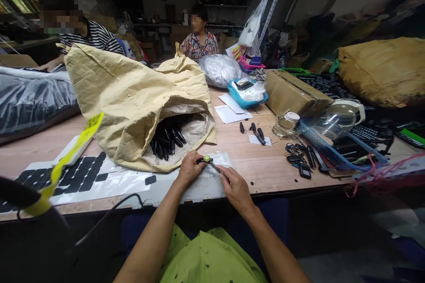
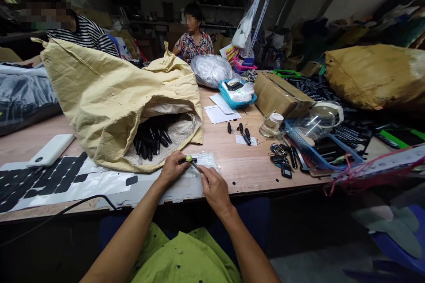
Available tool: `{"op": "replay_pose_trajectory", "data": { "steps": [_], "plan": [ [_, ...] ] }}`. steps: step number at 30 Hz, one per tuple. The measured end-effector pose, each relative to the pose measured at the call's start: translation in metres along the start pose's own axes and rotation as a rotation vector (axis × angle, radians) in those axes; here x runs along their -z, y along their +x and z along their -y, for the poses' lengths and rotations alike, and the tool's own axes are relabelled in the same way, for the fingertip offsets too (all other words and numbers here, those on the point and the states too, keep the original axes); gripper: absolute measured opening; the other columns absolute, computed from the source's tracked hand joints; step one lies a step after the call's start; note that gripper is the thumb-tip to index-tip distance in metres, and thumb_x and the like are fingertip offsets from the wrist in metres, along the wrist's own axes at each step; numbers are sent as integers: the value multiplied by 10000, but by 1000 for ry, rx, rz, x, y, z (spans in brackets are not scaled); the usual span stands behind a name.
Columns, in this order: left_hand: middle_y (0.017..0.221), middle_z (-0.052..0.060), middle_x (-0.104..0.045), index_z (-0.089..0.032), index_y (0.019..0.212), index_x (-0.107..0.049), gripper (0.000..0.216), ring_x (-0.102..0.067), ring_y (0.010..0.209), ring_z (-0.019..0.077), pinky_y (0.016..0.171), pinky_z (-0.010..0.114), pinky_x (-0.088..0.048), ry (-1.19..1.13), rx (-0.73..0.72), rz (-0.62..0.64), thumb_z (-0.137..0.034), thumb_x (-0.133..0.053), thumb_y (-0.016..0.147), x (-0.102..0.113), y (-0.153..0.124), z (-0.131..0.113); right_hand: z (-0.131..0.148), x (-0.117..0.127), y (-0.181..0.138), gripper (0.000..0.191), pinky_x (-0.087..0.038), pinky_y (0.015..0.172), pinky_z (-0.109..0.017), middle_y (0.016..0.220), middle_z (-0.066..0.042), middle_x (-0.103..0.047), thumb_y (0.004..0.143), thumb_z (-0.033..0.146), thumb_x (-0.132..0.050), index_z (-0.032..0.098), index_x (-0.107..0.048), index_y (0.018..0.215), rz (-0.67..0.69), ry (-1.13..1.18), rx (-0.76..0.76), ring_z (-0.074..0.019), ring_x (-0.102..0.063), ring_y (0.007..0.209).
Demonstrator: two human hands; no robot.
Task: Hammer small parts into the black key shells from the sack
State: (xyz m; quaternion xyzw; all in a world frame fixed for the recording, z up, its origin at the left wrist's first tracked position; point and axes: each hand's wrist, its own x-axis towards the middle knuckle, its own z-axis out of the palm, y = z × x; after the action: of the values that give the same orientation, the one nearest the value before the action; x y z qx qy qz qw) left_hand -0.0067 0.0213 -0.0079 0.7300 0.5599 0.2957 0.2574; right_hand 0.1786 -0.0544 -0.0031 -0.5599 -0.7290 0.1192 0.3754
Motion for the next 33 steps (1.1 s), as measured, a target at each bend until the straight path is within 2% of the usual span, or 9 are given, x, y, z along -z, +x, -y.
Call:
{"op": "replay_pose_trajectory", "data": {
  "steps": [5,11,16,21,25,28,30,31,33],
  "plan": [
    [814,11,-642,-234,858,-775,119,-595,841,178,813,308,-466,-18,-2,-20,-179,-724,765,-1,0,0,-3,6,1,352,-539,863,-271,1032,-50,-737,952,218,-427,256,-694,1177,-82,24,-30,-162,-682,969],
    [816,13,-638,-229,849,-767,116,-602,853,186,816,311,-472,-8,1,-23,-170,-724,759,0,-1,-2,-12,3,2,349,-534,835,-285,993,-44,-733,937,221,-434,261,-708,1151,-14,-6,-43,-174,-676,945],
    [840,19,-637,-213,856,-745,120,-599,871,195,821,319,-467,40,21,-20,-173,-730,745,1,-2,-7,-33,7,24,356,-474,770,-261,967,-45,-707,921,180,-456,267,-703,1163,-120,-262,-83,-169,-633,902],
    [850,21,-625,-214,911,-730,158,-594,875,203,820,322,-462,66,16,-11,-205,-735,754,1,-3,-7,-57,10,44,336,-356,652,-276,818,-49,-635,894,135,-509,251,-723,1124,-104,-565,-121,-175,-528,773],
    [876,29,-629,-216,909,-713,109,-591,904,215,841,337,-457,66,32,24,-219,-685,804,3,0,-9,-63,3,43,335,-291,646,-285,819,-47,-583,891,143,-531,254,-703,1155,-120,-661,-103,-175,-466,773],
    [919,47,-644,-205,905,-680,85,-582,939,231,859,352,-449,85,51,43,-233,-628,844,9,-8,-21,-62,0,41,324,-275,652,-289,818,-47,-562,893,149,-533,252,-699,1152,-127,-685,-98,-177,-447,779],
    [939,50,-660,-209,960,-656,123,-583,933,227,846,340,-446,58,32,91,-252,-569,883,15,-23,-36,-62,0,40,320,-274,653,-291,815,-47,-558,895,155,-532,253,-698,1150,-128,-691,-89,-180,-443,779],
    [945,45,-670,-217,1000,-645,150,-589,914,218,827,324,-446,22,5,154,-269,-543,903,17,-35,-43,-61,0,40,319,-275,652,-292,813,-47,-557,896,159,-532,254,-696,1152,-129,-692,-83,-182,-442,780],
    [948,27,-695,-238,1053,-641,190,-609,868,193,776,283,-444,-88,-81,382,-321,-531,923,19,-61,-56,-61,1,40,318,-277,651,-294,810,-47,-557,895,164,-532,256,-695,1152,-133,-694,-74,-185,-442,780]
  ]
}}
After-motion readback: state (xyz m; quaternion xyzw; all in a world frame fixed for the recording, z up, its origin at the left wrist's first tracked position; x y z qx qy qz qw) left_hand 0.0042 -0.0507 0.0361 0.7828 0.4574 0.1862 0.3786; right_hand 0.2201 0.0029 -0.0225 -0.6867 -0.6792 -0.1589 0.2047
